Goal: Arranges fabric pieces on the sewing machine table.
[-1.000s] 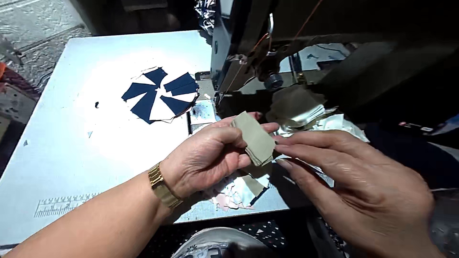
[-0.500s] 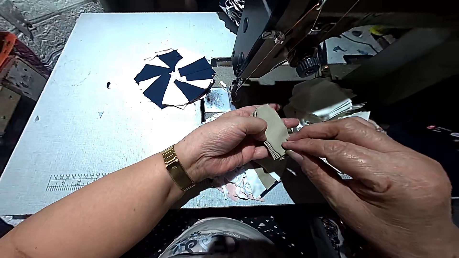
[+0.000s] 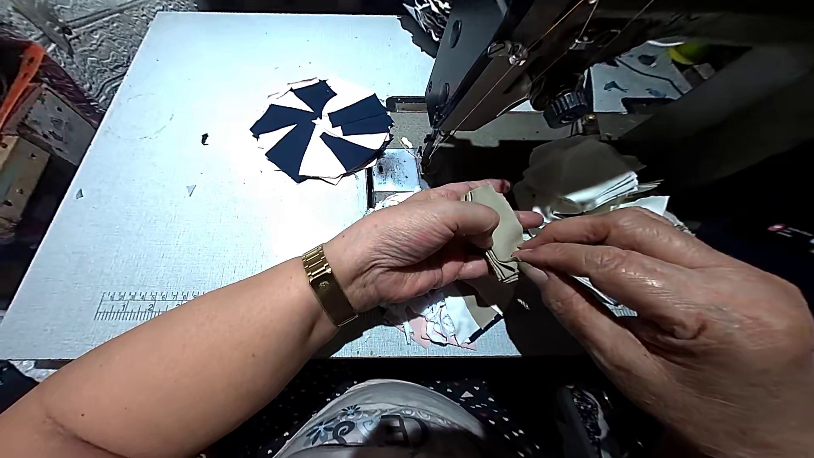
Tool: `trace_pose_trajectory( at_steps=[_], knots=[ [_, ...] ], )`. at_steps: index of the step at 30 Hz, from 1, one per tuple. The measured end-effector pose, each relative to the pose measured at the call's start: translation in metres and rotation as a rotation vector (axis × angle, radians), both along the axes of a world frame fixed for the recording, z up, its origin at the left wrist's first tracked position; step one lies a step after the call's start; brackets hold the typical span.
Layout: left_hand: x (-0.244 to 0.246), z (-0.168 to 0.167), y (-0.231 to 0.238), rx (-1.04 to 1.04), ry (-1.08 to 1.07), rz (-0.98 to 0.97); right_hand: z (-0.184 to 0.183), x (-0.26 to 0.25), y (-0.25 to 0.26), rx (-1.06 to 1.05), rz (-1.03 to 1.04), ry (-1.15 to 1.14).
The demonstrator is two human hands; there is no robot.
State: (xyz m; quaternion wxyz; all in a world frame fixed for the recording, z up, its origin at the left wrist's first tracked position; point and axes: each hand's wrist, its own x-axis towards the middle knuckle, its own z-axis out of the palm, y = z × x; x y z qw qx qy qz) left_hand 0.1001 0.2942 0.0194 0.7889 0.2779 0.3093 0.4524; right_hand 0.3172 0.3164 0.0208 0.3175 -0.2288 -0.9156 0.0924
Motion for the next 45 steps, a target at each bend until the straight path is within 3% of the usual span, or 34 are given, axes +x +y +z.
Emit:
trace_pose_trajectory(
  at_steps=[8, 23, 35, 45],
  knots=[
    [0.0002, 0.0009, -0.0018, 0.010, 0.024, -0.004, 0.0000, -0.0014, -0.0018, -0.076, -0.011, 0.017],
    [0.0014, 0.0000, -0.0016, 0.024, 0.080, -0.027, 0.0013, -0.0025, -0.0022, -0.028, -0.003, -0.040],
    [0.0004, -0.0019, -0.0004, 0.067, 0.100, -0.055, -0.0037, 0.0017, 0.0040, -0.242, -0.005, 0.087],
    [0.0015, -0.0031, -0.0001, 0.055, 0.110, -0.057, -0.0003, -0.0012, -0.0028, -0.190, -0.021, -0.015]
  ],
)
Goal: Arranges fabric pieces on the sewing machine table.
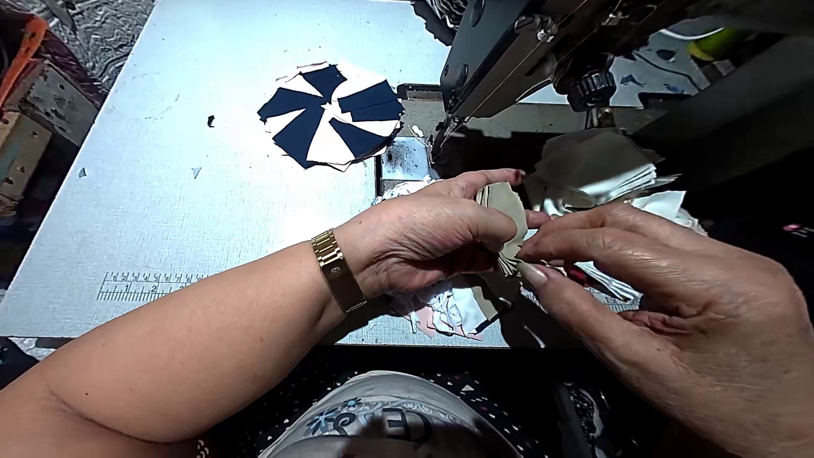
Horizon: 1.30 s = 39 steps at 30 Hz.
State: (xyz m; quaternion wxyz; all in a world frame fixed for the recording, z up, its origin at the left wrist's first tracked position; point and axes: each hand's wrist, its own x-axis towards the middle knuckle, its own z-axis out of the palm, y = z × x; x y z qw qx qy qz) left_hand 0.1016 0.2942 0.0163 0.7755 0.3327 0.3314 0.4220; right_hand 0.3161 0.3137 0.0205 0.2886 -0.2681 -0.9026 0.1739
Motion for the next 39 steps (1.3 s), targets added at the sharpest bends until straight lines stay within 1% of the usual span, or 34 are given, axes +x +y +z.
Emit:
trace_pose_trajectory(
  at_steps=[7, 11, 14, 20, 23, 25, 27, 29, 32, 35, 39],
  knots=[
    [-0.001, 0.000, 0.000, 0.011, -0.008, -0.017, -0.002, 0.000, 0.003, 0.038, 0.000, 0.007],
    [-0.001, 0.001, 0.000, 0.014, 0.003, -0.007, -0.002, 0.000, 0.005, 0.018, -0.052, 0.044],
    [0.000, 0.004, -0.001, -0.016, 0.010, 0.033, -0.003, 0.000, 0.008, -0.045, -0.101, 0.130],
    [-0.001, 0.004, 0.001, -0.021, 0.011, 0.033, -0.008, 0.002, 0.017, -0.322, -0.096, 0.406],
    [-0.002, 0.003, 0.001, -0.025, 0.022, 0.037, -0.008, 0.001, 0.017, -0.568, -0.127, 0.543],
    [0.000, 0.003, 0.000, -0.014, 0.090, 0.058, -0.008, -0.001, 0.017, -0.706, -0.150, 0.601],
    [0.001, 0.002, -0.001, 0.057, 0.170, 0.066, -0.008, -0.003, 0.016, -0.769, -0.149, 0.629],
    [0.001, 0.001, -0.001, 0.147, 0.265, 0.081, -0.008, -0.004, 0.014, -0.749, -0.130, 0.596],
    [0.000, -0.001, 0.001, 0.252, 0.363, 0.136, -0.008, -0.002, 0.013, -0.615, -0.101, 0.556],
    [-0.004, -0.001, 0.003, 0.349, 0.450, 0.149, -0.007, 0.006, 0.016, -0.511, -0.085, 0.541],
    [-0.009, 0.001, 0.006, 0.499, 0.576, 0.130, -0.009, 0.011, 0.016, -0.438, -0.137, 0.498]
  ],
)
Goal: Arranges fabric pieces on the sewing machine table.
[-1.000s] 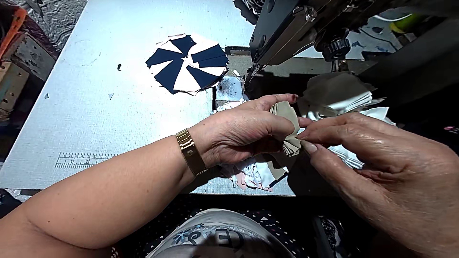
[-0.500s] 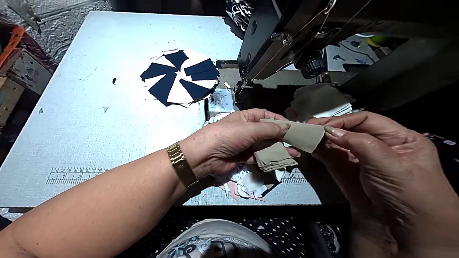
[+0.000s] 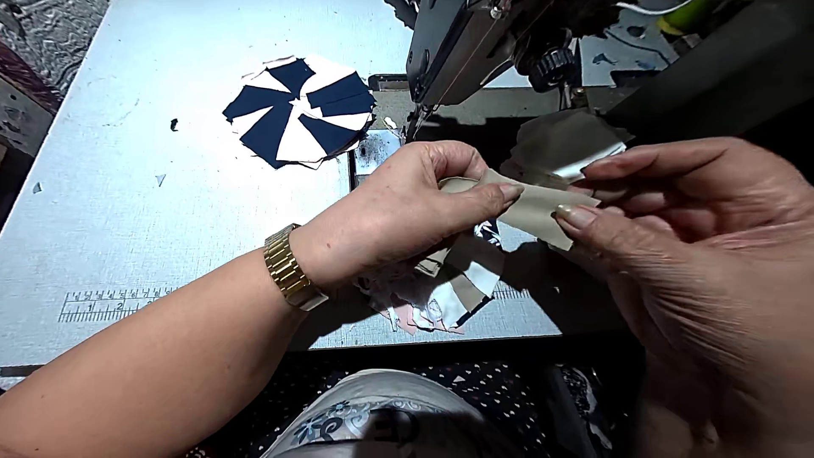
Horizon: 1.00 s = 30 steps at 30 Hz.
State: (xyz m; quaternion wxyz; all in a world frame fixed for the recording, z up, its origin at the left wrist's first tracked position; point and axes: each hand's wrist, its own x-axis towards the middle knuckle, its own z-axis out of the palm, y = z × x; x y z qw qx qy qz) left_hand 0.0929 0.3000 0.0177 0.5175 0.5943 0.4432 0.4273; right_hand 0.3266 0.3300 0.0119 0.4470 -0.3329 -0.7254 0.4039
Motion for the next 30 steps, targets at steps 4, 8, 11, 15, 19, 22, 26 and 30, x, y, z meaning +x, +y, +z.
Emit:
trace_pose_trajectory(
  at_steps=[4, 8, 11, 15, 19, 22, 26, 30],
  knots=[
    [-0.002, -0.002, 0.002, 0.179, 0.280, 0.024, -0.010, -0.001, -0.006, 0.012, -0.086, -0.097],
    [-0.001, -0.010, 0.002, 0.311, 0.498, 0.042, -0.019, -0.004, -0.009, 0.044, -0.133, -0.208],
    [0.000, -0.012, 0.000, 0.321, 0.652, 0.016, -0.028, -0.006, -0.008, 0.112, -0.154, -0.285],
    [0.002, -0.011, -0.003, 0.284, 0.900, -0.016, -0.039, -0.010, -0.009, 0.201, -0.185, -0.413],
    [0.003, -0.010, -0.004, 0.271, 0.934, -0.011, -0.036, -0.007, -0.010, 0.267, -0.222, -0.472],
    [0.000, -0.011, -0.004, 0.300, 0.932, 0.035, -0.029, -0.003, -0.011, 0.356, -0.188, -0.433],
    [0.000, -0.007, -0.005, 0.284, 0.992, 0.064, -0.028, -0.007, -0.013, 0.447, -0.045, -0.475],
    [0.000, -0.006, -0.005, 0.290, 1.078, 0.056, -0.036, -0.011, -0.018, 0.437, -0.013, -0.571]
  ],
)
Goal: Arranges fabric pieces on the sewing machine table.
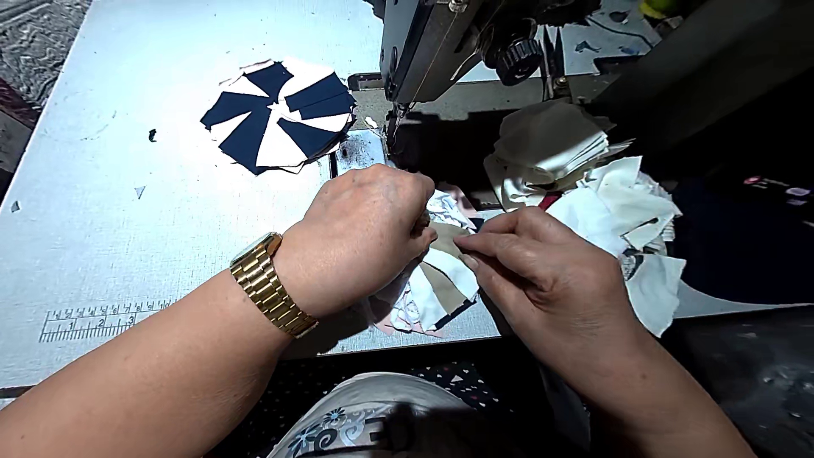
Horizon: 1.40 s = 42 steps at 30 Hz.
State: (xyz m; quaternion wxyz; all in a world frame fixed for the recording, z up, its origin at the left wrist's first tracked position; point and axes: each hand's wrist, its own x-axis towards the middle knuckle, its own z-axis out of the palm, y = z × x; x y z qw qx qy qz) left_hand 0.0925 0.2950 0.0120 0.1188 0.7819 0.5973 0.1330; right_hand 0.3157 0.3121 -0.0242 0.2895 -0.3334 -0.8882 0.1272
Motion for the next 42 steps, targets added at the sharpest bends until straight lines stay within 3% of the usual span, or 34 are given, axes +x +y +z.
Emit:
trace_pose_trajectory(
  at_steps=[3, 6, 10, 14, 20, 24, 28, 42],
  knots=[
    [-0.005, 0.002, 0.004, -0.011, -0.067, -0.006, 0.004, -0.001, -0.010, -0.054, -0.041, -0.013],
    [-0.011, -0.001, 0.010, -0.037, -0.418, -0.065, 0.010, -0.001, -0.015, -0.087, -0.084, 0.048],
    [-0.009, 0.009, 0.011, -0.425, -1.077, 0.012, 0.007, -0.002, -0.012, -0.052, -0.083, 0.020],
    [-0.007, 0.017, 0.008, -0.704, -1.471, 0.238, 0.002, -0.003, -0.011, -0.053, -0.088, -0.019],
    [-0.007, 0.014, 0.005, -0.749, -1.538, 0.180, 0.018, 0.026, -0.010, -0.052, -0.097, 0.072],
    [-0.006, 0.011, 0.005, -0.685, -1.598, 0.218, 0.038, 0.080, -0.007, -0.047, -0.189, -0.051],
    [-0.002, 0.015, 0.007, -0.645, -1.711, 0.332, 0.033, 0.115, -0.012, -0.098, -0.256, -0.134],
    [0.003, 0.019, 0.010, -0.644, -1.808, 0.544, 0.016, 0.116, -0.018, 0.044, -0.253, -0.207]
  ],
)
